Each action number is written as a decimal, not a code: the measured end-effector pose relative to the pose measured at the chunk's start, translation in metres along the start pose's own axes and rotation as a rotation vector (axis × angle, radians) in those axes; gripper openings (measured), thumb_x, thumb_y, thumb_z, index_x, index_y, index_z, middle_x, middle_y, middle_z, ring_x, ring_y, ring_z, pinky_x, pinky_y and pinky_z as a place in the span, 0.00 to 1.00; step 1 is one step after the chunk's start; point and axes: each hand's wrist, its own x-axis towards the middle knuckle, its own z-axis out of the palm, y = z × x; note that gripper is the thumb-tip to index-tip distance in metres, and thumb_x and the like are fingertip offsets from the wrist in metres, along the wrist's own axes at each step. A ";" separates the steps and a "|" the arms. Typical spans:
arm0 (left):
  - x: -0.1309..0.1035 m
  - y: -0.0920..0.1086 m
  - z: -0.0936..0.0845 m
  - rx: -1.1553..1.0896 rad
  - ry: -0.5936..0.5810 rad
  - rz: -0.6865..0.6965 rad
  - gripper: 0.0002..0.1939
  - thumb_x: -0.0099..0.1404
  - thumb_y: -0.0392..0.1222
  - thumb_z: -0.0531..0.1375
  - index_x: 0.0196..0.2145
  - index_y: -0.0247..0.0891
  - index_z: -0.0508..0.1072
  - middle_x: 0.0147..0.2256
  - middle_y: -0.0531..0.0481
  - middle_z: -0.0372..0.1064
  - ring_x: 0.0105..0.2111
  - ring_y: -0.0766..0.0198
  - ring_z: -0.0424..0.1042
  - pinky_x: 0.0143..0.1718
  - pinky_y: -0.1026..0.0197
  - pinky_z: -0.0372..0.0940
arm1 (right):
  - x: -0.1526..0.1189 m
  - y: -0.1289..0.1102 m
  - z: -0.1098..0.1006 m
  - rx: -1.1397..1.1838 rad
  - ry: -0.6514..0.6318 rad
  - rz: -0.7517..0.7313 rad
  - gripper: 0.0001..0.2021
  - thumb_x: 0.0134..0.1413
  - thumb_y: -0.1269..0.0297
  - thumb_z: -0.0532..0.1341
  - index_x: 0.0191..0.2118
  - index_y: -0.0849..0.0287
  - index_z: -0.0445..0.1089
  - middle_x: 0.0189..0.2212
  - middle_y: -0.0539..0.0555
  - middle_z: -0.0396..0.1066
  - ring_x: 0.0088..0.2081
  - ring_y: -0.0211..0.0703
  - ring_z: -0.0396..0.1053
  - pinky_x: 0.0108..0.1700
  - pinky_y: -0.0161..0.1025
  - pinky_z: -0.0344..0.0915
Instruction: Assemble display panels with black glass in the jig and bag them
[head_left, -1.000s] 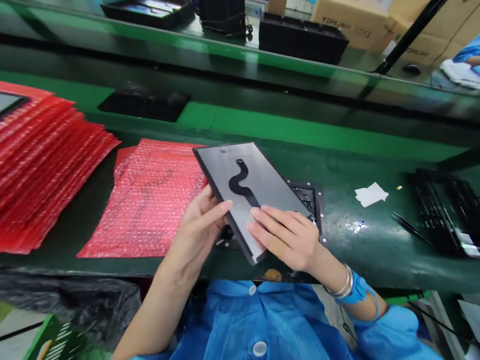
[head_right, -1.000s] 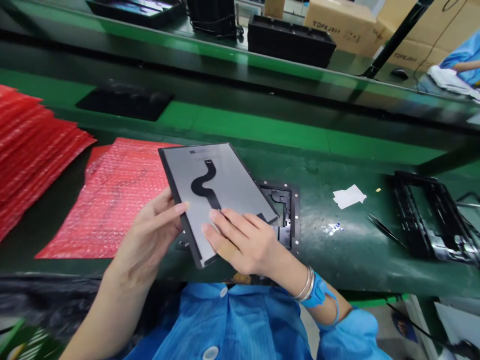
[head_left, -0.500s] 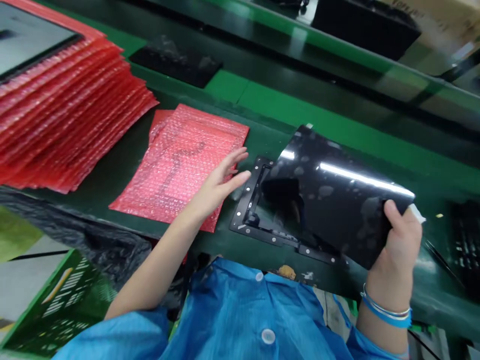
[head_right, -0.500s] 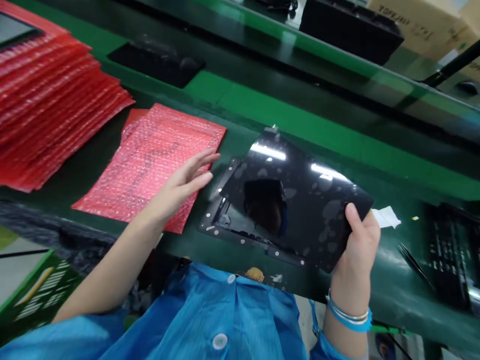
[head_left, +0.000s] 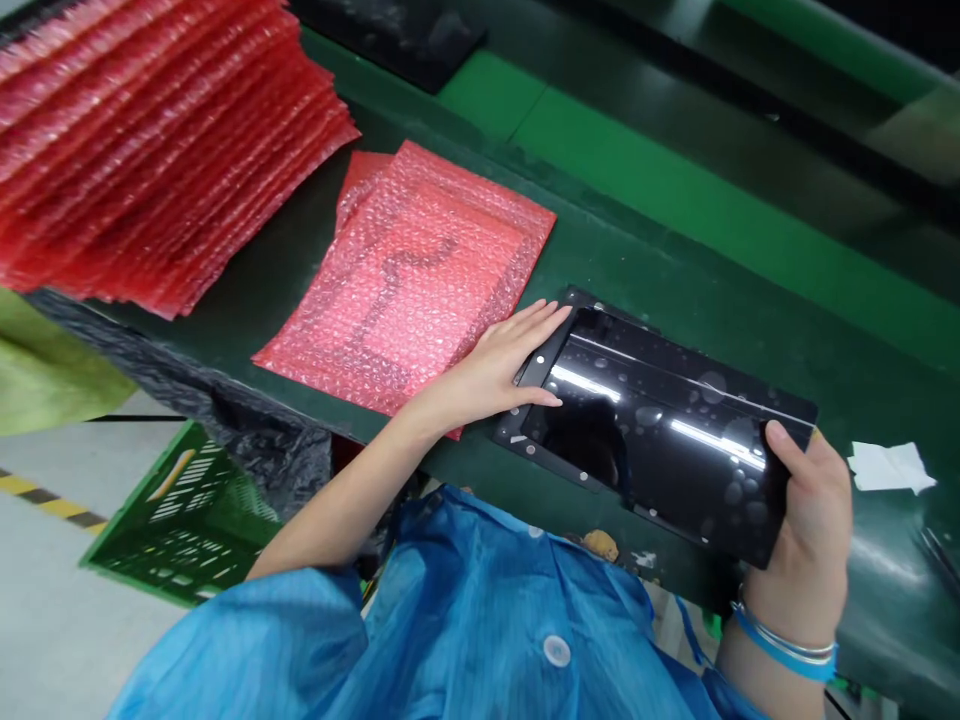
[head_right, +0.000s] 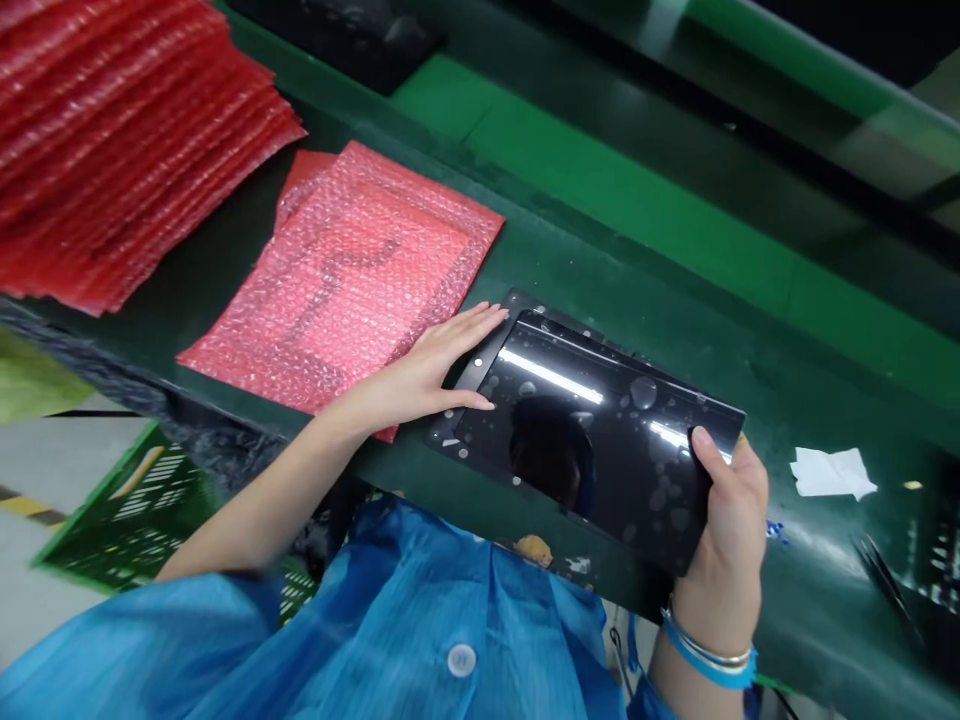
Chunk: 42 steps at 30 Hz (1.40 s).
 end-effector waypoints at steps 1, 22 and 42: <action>0.000 0.000 0.000 0.002 -0.009 -0.002 0.50 0.60 0.67 0.61 0.71 0.45 0.46 0.72 0.37 0.39 0.72 0.47 0.38 0.68 0.42 0.39 | 0.000 0.000 0.000 -0.010 0.001 -0.004 0.17 0.31 0.60 0.73 0.32 0.58 0.74 0.27 0.51 0.76 0.37 0.54 0.77 0.43 0.51 0.74; 0.000 0.002 0.000 0.102 -0.057 0.051 0.30 0.67 0.48 0.62 0.65 0.54 0.63 0.73 0.44 0.33 0.72 0.47 0.35 0.68 0.40 0.41 | 0.001 -0.011 0.000 -0.183 0.044 -0.025 0.20 0.29 0.56 0.73 0.34 0.57 0.74 0.29 0.50 0.74 0.28 0.44 0.70 0.38 0.46 0.71; 0.004 0.011 0.009 0.198 0.084 0.038 0.21 0.67 0.51 0.61 0.57 0.50 0.73 0.70 0.42 0.47 0.70 0.47 0.46 0.66 0.40 0.50 | 0.028 -0.021 -0.025 -0.868 -0.235 0.018 0.27 0.37 0.33 0.65 0.19 0.54 0.62 0.10 0.47 0.60 0.15 0.43 0.61 0.23 0.41 0.58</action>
